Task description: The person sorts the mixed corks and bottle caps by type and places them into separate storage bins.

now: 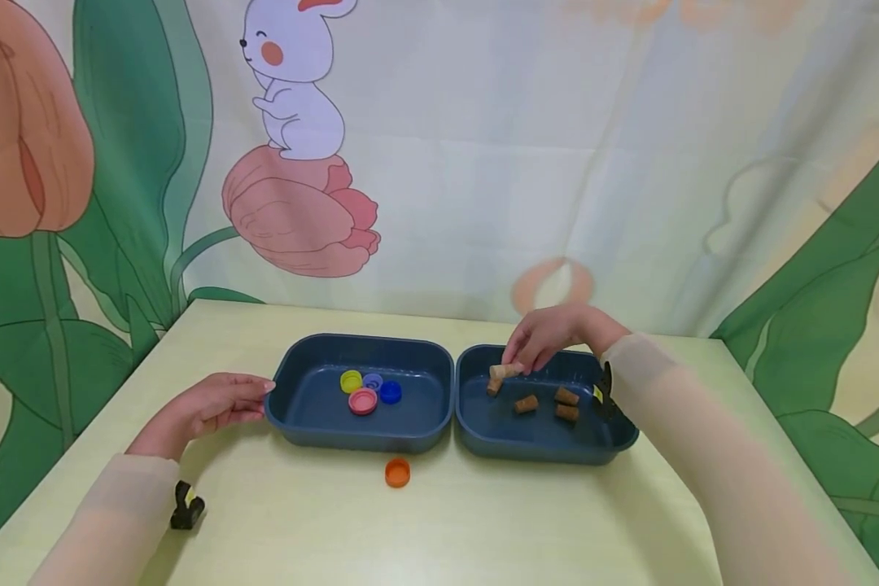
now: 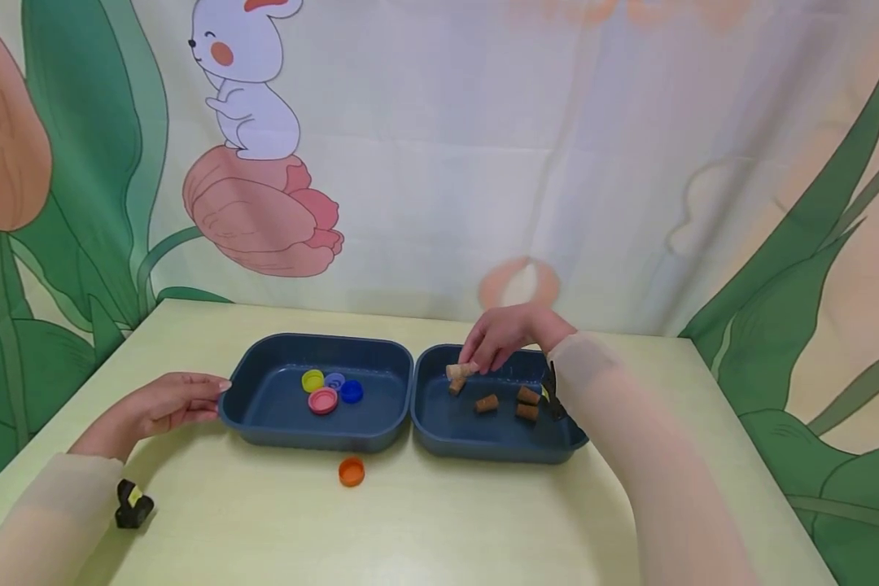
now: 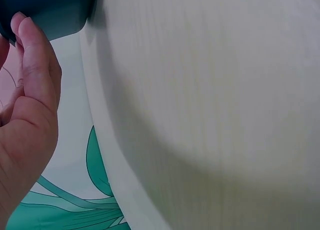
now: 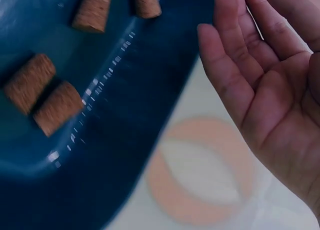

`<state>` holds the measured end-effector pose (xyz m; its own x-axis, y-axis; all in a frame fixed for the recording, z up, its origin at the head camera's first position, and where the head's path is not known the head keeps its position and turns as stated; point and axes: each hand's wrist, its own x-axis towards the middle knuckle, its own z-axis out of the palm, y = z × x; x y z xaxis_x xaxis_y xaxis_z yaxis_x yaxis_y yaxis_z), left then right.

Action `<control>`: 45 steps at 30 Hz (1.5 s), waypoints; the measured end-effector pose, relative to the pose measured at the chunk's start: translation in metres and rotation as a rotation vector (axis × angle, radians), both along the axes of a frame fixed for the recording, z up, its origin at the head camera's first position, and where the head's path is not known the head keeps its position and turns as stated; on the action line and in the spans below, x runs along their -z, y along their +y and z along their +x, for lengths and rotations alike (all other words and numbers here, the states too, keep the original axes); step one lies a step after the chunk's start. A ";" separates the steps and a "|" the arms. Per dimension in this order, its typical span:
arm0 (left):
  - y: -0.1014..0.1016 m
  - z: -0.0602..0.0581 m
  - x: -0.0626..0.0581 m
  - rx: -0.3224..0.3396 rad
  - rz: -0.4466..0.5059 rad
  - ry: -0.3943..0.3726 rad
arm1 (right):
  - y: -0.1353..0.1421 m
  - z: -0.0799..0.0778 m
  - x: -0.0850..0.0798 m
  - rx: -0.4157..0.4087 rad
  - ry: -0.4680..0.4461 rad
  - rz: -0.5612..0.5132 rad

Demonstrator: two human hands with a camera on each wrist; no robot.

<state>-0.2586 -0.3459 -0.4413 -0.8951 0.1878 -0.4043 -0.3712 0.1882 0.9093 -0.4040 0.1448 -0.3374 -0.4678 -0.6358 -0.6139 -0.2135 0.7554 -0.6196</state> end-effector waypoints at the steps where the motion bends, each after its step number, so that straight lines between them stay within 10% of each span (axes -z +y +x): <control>1: 0.000 0.000 -0.001 -0.002 -0.003 -0.001 | -0.001 -0.001 0.004 0.005 -0.011 0.003; 19: -0.001 -0.001 0.001 -0.004 0.007 0.005 | -0.020 -0.005 0.050 0.027 -0.114 0.045; 45: -0.001 0.000 0.000 0.005 0.016 0.017 | -0.042 0.004 0.063 -0.051 -0.070 0.164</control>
